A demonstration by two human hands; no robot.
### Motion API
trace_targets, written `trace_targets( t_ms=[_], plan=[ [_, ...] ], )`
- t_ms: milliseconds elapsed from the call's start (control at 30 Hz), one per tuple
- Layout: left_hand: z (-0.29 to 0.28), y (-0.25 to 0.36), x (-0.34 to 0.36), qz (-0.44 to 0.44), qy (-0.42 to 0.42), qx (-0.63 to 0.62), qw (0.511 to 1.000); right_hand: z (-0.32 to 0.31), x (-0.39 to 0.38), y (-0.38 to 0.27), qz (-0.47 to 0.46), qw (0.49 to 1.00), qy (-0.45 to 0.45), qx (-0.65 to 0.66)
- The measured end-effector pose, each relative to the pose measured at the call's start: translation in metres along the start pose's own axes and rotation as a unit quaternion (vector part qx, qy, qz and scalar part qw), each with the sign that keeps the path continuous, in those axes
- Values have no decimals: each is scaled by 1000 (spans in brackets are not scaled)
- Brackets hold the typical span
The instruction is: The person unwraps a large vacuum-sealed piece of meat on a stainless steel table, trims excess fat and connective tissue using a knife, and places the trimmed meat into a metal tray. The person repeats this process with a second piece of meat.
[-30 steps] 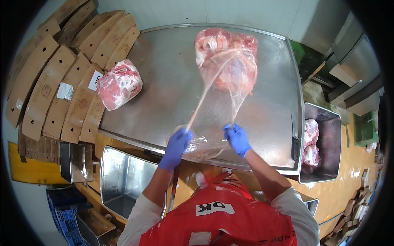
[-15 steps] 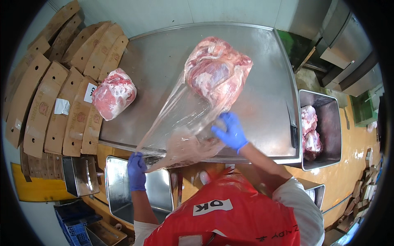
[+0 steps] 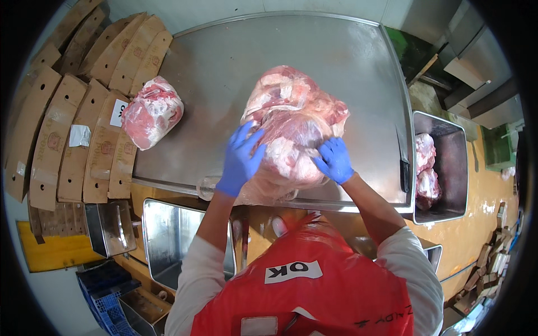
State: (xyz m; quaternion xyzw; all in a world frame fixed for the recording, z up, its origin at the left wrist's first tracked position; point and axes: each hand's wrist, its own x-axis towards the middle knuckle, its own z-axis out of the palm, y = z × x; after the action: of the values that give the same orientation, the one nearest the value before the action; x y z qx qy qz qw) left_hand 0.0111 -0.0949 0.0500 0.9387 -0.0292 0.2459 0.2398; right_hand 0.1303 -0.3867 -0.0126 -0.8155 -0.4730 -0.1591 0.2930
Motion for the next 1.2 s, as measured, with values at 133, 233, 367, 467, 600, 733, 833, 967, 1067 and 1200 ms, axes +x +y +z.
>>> trace_targets(
  t_ms=[133,233,367,467,600,733,833,967,1067,1200],
  plan=[
    [47,2,48,40,-47,85,994,-36,-97,27,85,991,-102,-27],
    [57,19,80,10,-115,108,987,-54,-159,51,121,972,-191,-56],
    [66,12,102,44,-131,131,982,-49,-148,34,151,983,-101,-27],
    [68,0,115,-59,-89,19,994,-49,-129,28,160,985,-64,-6],
    [58,-23,115,-203,-13,-213,956,-44,-126,20,164,985,-46,16],
    [38,-13,99,-330,-8,-369,869,-53,-156,27,211,974,-75,29],
    [28,-10,95,-341,14,-450,825,-63,-177,40,260,959,-102,50],
    [13,-36,101,-326,87,-506,794,-69,-142,35,306,937,-112,127],
    [7,-19,126,-281,97,-456,839,-89,-100,20,260,956,-86,108],
    [12,-82,112,-326,143,-447,821,-92,-66,8,226,964,-78,117]
  ],
)
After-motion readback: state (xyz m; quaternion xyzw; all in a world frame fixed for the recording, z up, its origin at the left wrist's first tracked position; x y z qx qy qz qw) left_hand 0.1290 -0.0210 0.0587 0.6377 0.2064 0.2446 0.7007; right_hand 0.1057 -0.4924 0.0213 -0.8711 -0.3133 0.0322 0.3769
